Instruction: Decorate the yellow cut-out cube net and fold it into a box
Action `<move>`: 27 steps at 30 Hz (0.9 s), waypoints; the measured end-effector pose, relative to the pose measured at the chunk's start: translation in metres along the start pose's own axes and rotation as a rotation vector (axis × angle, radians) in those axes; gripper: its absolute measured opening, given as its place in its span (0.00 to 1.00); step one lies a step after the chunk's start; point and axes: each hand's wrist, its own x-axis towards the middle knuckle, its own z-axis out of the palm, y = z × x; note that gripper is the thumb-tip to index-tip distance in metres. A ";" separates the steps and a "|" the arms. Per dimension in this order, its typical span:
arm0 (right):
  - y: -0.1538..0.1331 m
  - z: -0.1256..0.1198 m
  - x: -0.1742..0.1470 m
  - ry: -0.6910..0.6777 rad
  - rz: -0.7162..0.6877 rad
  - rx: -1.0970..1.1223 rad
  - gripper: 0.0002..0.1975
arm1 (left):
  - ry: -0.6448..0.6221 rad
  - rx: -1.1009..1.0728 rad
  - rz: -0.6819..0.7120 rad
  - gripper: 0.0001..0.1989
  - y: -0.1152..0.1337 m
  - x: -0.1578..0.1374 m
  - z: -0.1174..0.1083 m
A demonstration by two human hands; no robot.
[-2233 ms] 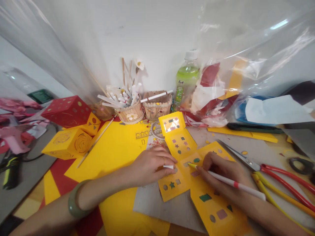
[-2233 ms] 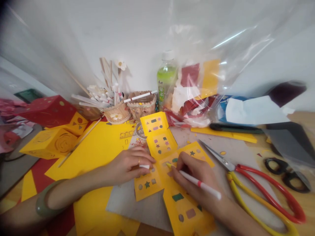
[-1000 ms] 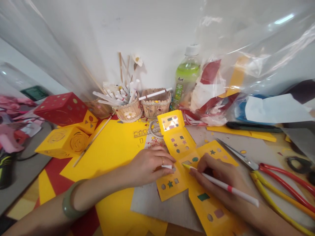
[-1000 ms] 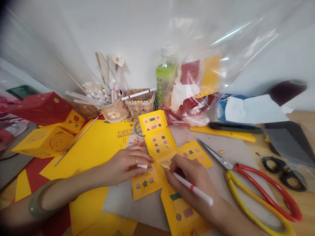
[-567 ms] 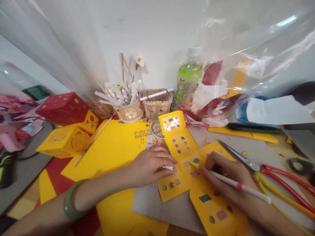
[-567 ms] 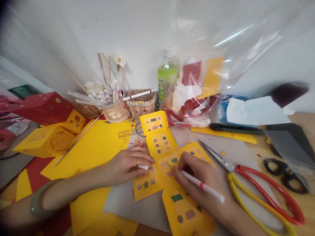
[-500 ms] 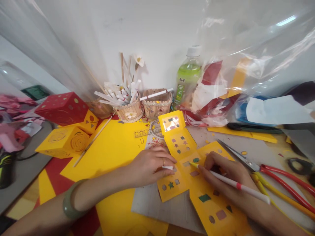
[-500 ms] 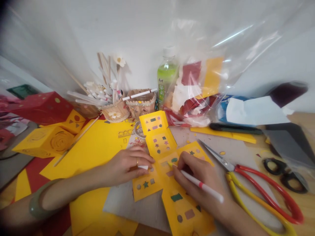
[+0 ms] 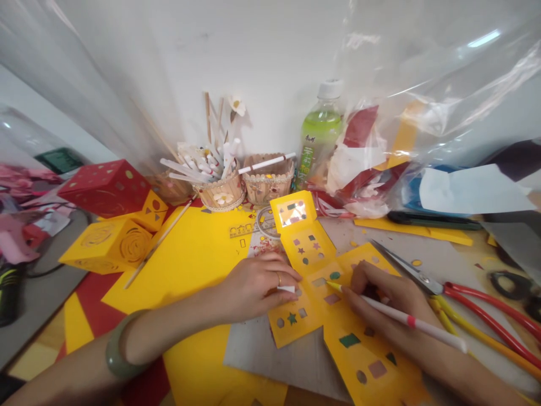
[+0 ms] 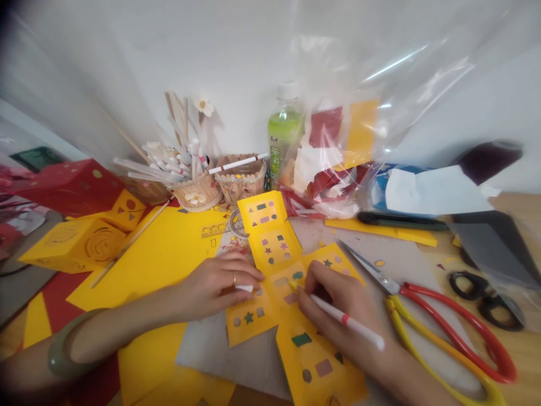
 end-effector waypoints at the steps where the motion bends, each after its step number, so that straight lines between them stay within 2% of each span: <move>1: -0.001 0.000 0.000 -0.011 0.000 -0.011 0.13 | 0.000 0.002 -0.001 0.07 0.000 0.000 0.000; 4: -0.002 0.001 -0.001 -0.041 -0.004 -0.028 0.14 | -0.003 0.006 -0.005 0.07 0.000 0.000 0.001; 9: -0.003 0.002 -0.002 0.023 -0.002 -0.030 0.13 | -0.001 -0.010 -0.010 0.07 0.000 0.000 0.001; 13: -0.004 0.003 -0.001 -0.056 -0.029 -0.017 0.13 | 0.001 0.002 -0.007 0.08 -0.001 -0.001 0.001; 18: -0.005 0.003 -0.001 -0.018 0.028 -0.014 0.14 | -0.004 -0.006 -0.022 0.08 0.000 -0.001 0.001; 22: -0.007 0.003 0.000 -0.075 -0.011 -0.013 0.13 | -0.011 -0.005 -0.026 0.08 0.000 0.000 0.001; 27: -0.005 0.003 0.000 -0.011 0.039 0.000 0.14 | 0.005 -0.015 -0.012 0.08 0.000 0.000 0.001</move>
